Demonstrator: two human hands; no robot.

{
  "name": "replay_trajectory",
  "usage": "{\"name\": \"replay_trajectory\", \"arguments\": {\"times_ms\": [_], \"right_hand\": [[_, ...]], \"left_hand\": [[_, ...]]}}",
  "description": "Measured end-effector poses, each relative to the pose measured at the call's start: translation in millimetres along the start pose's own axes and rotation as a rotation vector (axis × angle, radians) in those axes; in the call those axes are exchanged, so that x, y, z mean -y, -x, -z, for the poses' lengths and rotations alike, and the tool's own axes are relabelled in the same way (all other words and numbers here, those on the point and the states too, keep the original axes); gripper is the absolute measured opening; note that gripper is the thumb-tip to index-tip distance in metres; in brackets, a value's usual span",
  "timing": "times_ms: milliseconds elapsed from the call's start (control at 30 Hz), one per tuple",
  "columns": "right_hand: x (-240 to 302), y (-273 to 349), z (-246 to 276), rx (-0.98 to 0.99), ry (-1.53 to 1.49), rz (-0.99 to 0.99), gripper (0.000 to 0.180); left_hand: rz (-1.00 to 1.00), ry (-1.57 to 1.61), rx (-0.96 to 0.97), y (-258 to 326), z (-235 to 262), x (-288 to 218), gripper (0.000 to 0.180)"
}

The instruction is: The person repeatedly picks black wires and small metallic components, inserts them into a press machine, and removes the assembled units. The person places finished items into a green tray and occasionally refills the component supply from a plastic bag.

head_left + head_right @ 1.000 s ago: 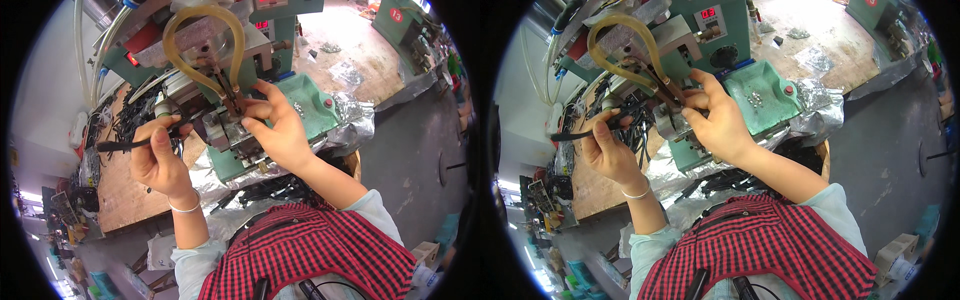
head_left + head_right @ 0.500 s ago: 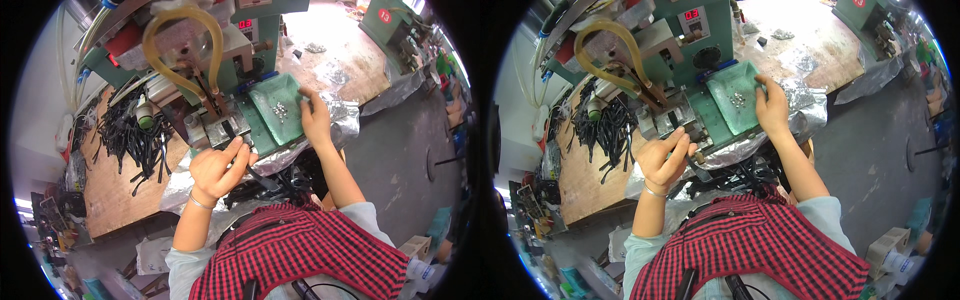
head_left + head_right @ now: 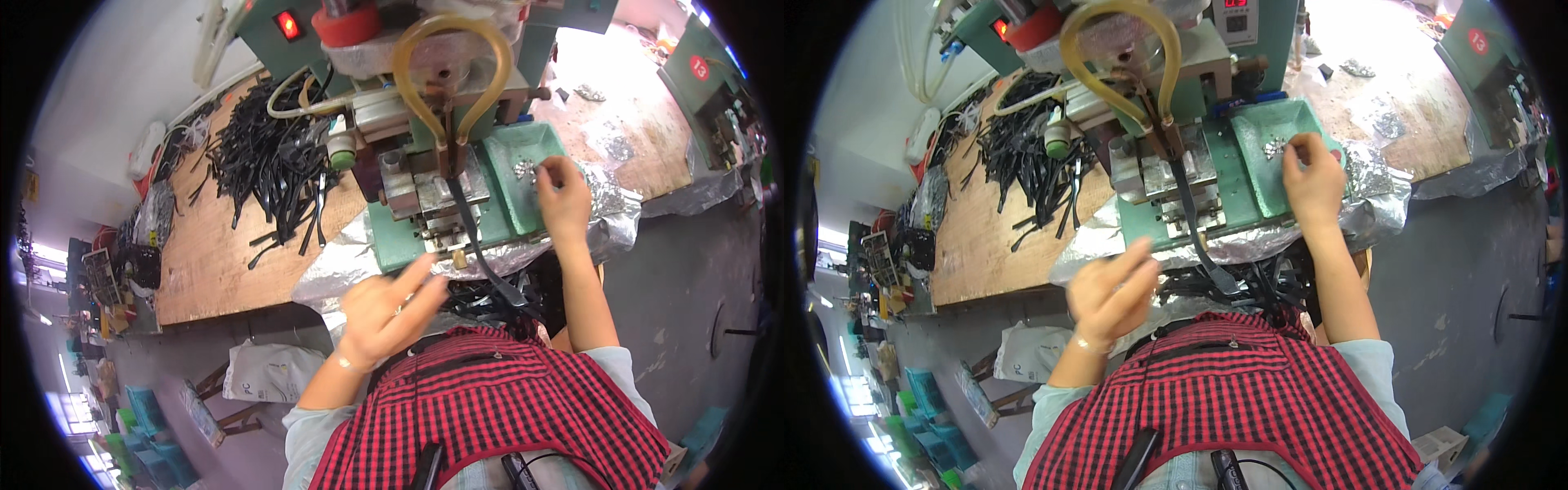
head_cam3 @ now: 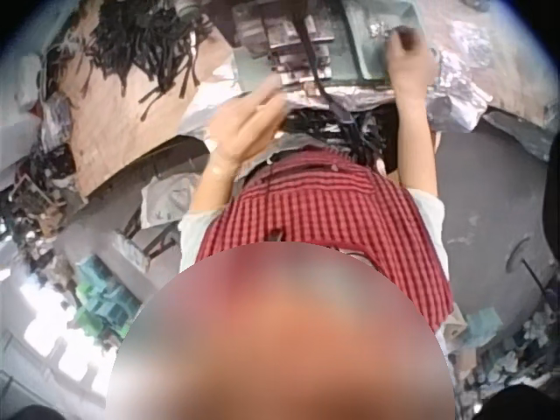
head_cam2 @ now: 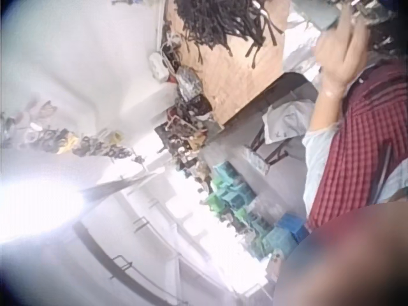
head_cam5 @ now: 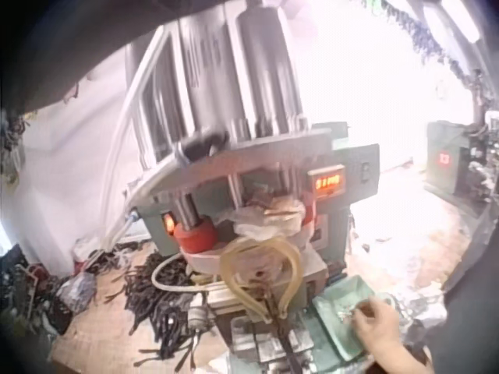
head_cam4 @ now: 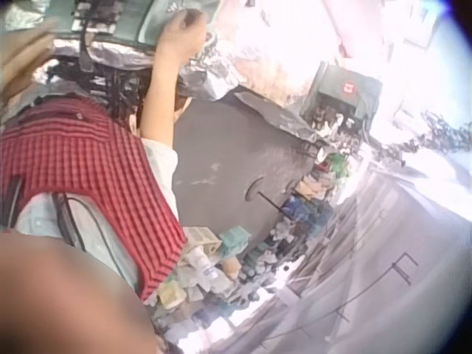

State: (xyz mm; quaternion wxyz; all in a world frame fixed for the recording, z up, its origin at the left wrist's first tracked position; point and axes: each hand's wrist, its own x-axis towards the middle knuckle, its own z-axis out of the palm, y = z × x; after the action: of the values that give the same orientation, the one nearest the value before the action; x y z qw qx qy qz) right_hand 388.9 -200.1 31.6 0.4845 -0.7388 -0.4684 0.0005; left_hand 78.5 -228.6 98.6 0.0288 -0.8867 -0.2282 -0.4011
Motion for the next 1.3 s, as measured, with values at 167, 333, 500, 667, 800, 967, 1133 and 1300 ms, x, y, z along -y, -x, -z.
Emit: {"name": "replay_trajectory", "arguments": {"times_ms": [167,333,500,667,800,967,1133,1300], "right_hand": [[-2,8,18,0.013,-0.252,-0.027,0.012],[28,2,12,0.044,-0.323,-0.023,0.016],[7,11,13,0.024,-0.268,-0.063,0.014],[-42,38,60,-0.156,-0.042,0.016,0.012],[-59,54,80,-0.220,-0.005,-0.012,0.011],[3,41,58,-0.027,-0.251,0.041,0.011],[85,4,5,0.097,-0.497,0.337,0.012],[105,13,-25,0.139,-0.768,0.112,0.022]], "left_hand": [[0.528,-0.230,-0.498,4,60,41,0.014],[0.647,-0.366,0.009,9,11,141,0.010],[0.792,-0.869,0.245,59,-72,194,0.026],[0.661,-0.620,0.091,61,-60,192,0.020],[0.851,-0.307,-0.116,43,-30,166,0.020],[0.650,-0.238,-0.286,44,-39,190,0.020],[0.975,0.299,-0.332,43,-50,208,0.030],[0.970,0.610,-0.405,53,-48,178,0.026]]}}
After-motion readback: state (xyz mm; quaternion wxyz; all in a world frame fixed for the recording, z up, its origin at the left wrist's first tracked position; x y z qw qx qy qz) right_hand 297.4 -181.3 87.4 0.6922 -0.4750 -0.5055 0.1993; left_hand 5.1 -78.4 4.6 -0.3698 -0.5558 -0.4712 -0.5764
